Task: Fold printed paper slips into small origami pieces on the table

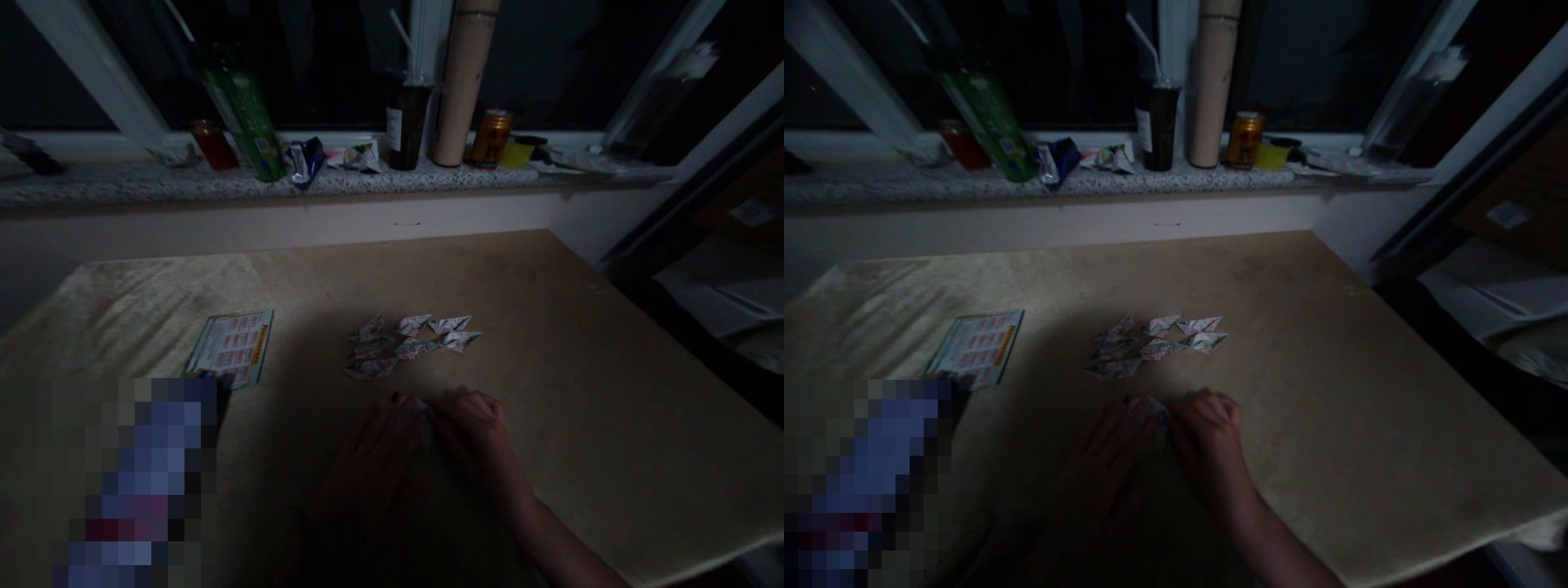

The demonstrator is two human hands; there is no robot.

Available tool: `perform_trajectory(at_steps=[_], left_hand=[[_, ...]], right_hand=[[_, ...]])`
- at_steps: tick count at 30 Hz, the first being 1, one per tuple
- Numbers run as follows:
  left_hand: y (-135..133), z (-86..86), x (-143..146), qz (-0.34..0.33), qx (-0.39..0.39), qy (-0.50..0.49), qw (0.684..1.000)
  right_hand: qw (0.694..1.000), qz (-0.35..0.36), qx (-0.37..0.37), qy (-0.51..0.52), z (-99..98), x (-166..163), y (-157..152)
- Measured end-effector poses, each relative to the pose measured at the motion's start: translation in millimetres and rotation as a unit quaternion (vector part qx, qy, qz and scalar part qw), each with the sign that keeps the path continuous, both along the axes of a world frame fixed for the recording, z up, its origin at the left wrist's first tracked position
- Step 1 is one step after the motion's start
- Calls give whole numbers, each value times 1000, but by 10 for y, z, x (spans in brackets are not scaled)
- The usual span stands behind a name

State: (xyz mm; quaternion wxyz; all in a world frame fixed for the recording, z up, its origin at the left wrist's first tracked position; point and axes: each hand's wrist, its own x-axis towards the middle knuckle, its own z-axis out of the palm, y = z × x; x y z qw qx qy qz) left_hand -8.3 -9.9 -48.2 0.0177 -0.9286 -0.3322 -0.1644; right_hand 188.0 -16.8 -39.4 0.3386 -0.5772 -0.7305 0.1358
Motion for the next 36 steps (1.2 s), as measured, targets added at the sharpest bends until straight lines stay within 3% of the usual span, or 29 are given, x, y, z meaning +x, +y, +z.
perform_trajectory(at_steps=[9, 21, 25, 30, 33, 36], left_hand=[[-48, 162, 52, 9, -112, 88, 990], [-75, 142, 32, 52, -96, 68, 992], [-72, 137, 39, 51, -85, 70, 993], [-67, 129, 43, 44, -84, 74, 993], [-76, 128, 44, 45, -80, 65, 994], [-83, 127, 39, 45, -82, 62, 994]], right_hand=[[1000, -16, 7, -20, -32, -23, -25], [998, -56, -11, -12, -37, -38, -130], [997, -55, -15, 47, -39, -45, -208], [988, -5, -69, 137, 15, -63, -339], [989, 65, -79, 109, 44, -51, -376], [992, 123, -32, 19, 43, -14, -364]])
